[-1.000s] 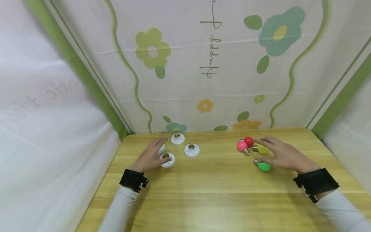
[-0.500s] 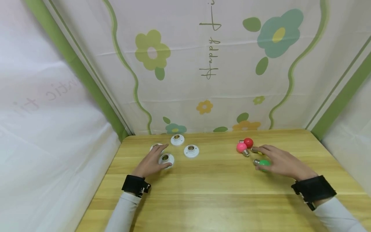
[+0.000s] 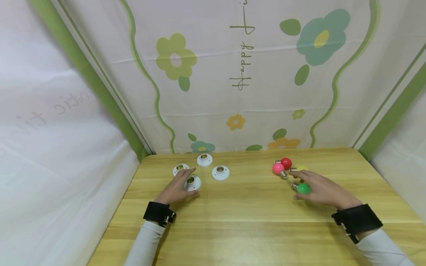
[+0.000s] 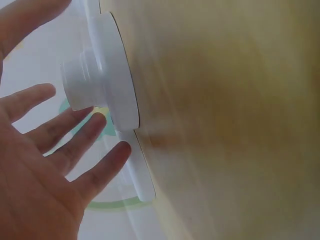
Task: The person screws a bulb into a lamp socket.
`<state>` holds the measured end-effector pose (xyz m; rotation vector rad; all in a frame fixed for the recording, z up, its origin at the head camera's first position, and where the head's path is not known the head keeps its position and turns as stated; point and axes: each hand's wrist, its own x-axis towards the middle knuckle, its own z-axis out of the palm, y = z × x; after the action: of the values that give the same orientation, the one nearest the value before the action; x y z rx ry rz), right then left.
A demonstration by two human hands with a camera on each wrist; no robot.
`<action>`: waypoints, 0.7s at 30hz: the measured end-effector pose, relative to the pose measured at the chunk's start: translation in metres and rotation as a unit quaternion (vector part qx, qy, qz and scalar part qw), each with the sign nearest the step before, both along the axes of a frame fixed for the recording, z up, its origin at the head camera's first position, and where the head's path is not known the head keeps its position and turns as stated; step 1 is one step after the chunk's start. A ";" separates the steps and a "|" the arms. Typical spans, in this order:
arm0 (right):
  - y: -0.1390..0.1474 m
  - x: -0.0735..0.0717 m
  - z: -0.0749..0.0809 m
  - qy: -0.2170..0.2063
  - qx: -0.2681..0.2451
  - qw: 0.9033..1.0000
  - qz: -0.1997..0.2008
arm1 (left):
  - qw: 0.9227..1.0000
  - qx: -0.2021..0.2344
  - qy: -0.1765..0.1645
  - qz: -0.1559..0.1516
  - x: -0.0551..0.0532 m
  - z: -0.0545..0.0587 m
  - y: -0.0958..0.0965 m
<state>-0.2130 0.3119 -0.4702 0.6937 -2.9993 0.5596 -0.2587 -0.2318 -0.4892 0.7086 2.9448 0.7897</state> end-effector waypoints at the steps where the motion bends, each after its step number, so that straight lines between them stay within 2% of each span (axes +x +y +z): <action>1: 0.000 0.000 -0.001 -0.001 -0.002 1.000 0.000 | 1.000 0.001 -0.005 0.001 0.000 0.000 0.000; 8: -0.001 0.001 -0.004 -0.005 -0.011 1.000 0.002 | 0.999 0.003 -0.035 0.008 -0.001 -0.004 -0.003; 21: 0.000 -0.003 -0.011 -0.013 -0.023 1.000 0.003 | 0.999 -0.015 -0.038 0.011 -0.006 -0.006 -0.004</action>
<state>-0.2160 0.3115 -0.4814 0.6975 -2.9987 0.6417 -0.2644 -0.2354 -0.4953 0.6313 2.8956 0.7535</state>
